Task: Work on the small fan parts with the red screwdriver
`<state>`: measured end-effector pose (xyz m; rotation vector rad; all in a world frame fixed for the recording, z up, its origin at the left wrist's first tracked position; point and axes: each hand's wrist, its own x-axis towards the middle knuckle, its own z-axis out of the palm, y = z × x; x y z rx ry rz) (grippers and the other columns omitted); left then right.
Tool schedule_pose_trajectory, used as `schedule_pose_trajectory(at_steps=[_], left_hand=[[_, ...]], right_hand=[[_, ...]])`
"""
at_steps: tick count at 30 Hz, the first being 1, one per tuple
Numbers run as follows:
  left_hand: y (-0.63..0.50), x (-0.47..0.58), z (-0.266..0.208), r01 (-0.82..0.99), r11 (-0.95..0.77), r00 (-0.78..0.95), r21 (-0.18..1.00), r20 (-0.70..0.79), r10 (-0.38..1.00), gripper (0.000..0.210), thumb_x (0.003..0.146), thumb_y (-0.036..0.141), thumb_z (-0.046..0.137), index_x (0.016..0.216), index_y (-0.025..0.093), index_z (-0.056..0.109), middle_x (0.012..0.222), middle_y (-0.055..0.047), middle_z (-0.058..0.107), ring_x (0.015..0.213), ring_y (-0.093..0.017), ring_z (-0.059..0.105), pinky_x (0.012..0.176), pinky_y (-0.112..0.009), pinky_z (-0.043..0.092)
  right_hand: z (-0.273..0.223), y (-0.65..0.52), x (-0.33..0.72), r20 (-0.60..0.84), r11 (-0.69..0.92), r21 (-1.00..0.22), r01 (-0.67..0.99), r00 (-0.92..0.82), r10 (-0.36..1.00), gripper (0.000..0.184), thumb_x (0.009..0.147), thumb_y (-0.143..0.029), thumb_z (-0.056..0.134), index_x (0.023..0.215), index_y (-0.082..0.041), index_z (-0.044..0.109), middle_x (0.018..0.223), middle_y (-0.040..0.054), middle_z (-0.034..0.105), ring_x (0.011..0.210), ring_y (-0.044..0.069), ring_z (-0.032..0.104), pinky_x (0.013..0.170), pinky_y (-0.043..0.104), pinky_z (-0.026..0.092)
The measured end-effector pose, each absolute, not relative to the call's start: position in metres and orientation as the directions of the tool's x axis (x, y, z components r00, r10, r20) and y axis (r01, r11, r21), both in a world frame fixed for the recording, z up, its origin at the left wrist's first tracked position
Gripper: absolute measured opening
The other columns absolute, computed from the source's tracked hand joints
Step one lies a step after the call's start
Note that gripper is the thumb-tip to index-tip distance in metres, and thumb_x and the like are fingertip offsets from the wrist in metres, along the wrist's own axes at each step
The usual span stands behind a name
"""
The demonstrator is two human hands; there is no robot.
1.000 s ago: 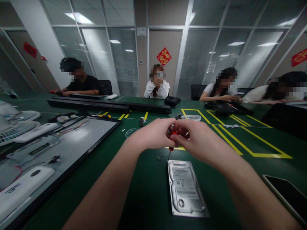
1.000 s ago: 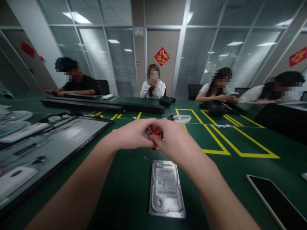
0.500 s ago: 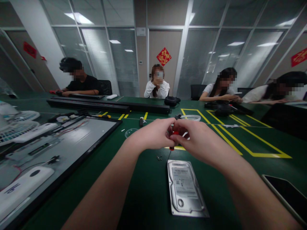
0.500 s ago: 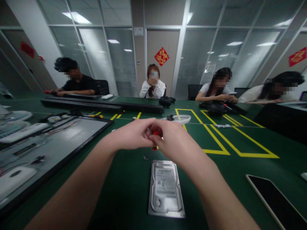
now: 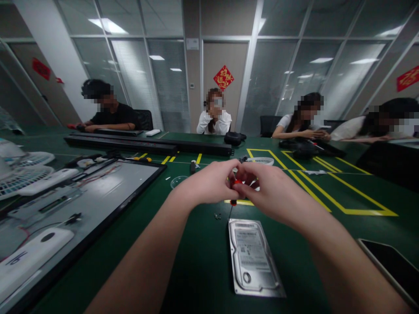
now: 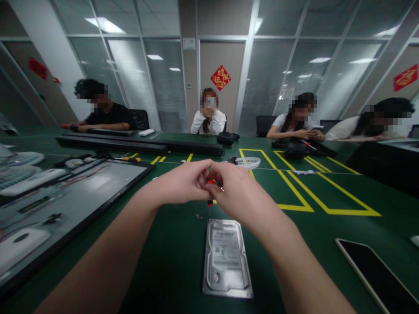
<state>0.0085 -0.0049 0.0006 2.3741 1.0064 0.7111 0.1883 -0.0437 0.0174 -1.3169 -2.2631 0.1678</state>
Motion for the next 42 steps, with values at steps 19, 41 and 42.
schedule_pose_trajectory(at_steps=[19,41,42], left_hand=[[-0.0068,0.0078,0.0037,0.466,-0.646,0.638,0.605,0.276,0.719,0.042,0.074,0.015,0.072,0.115,0.019,0.064,0.109,-0.005,0.074,0.092,-0.020,0.069,0.074,-0.028,0.052],[-0.0086,0.0063,0.0055,0.492,-0.609,0.613,0.622,0.249,0.750,0.046,0.070,0.015,0.076,0.113,0.021,0.062,0.104,-0.003,0.075,0.087,-0.018,0.070,0.068,-0.025,0.050],[-0.0089,0.0063,0.0058,0.491,-0.615,0.615,0.617,0.255,0.746,0.044,0.072,0.014,0.074,0.114,0.021,0.062,0.107,-0.003,0.075,0.089,-0.018,0.070,0.069,-0.025,0.051]], right_hand=[[0.0156,-0.0430,0.1887,0.361,0.563,-0.379,0.734,-0.443,0.821,0.023,0.085,-0.006,0.062,0.099,-0.023,0.072,0.100,0.0028,0.077,0.090,0.021,0.070,0.075,0.029,0.048],[0.0177,-0.0422,0.1888,0.335,0.502,-0.311,0.807,-0.401,0.853,0.008,0.091,-0.019,0.065,0.091,-0.021,0.072,0.086,0.0034,0.075,0.078,0.019,0.067,0.065,0.029,0.042],[0.0173,-0.0416,0.1894,0.332,0.505,-0.319,0.802,-0.405,0.852,0.011,0.090,-0.016,0.063,0.092,-0.022,0.073,0.089,0.0037,0.076,0.080,0.020,0.067,0.067,0.028,0.043]])
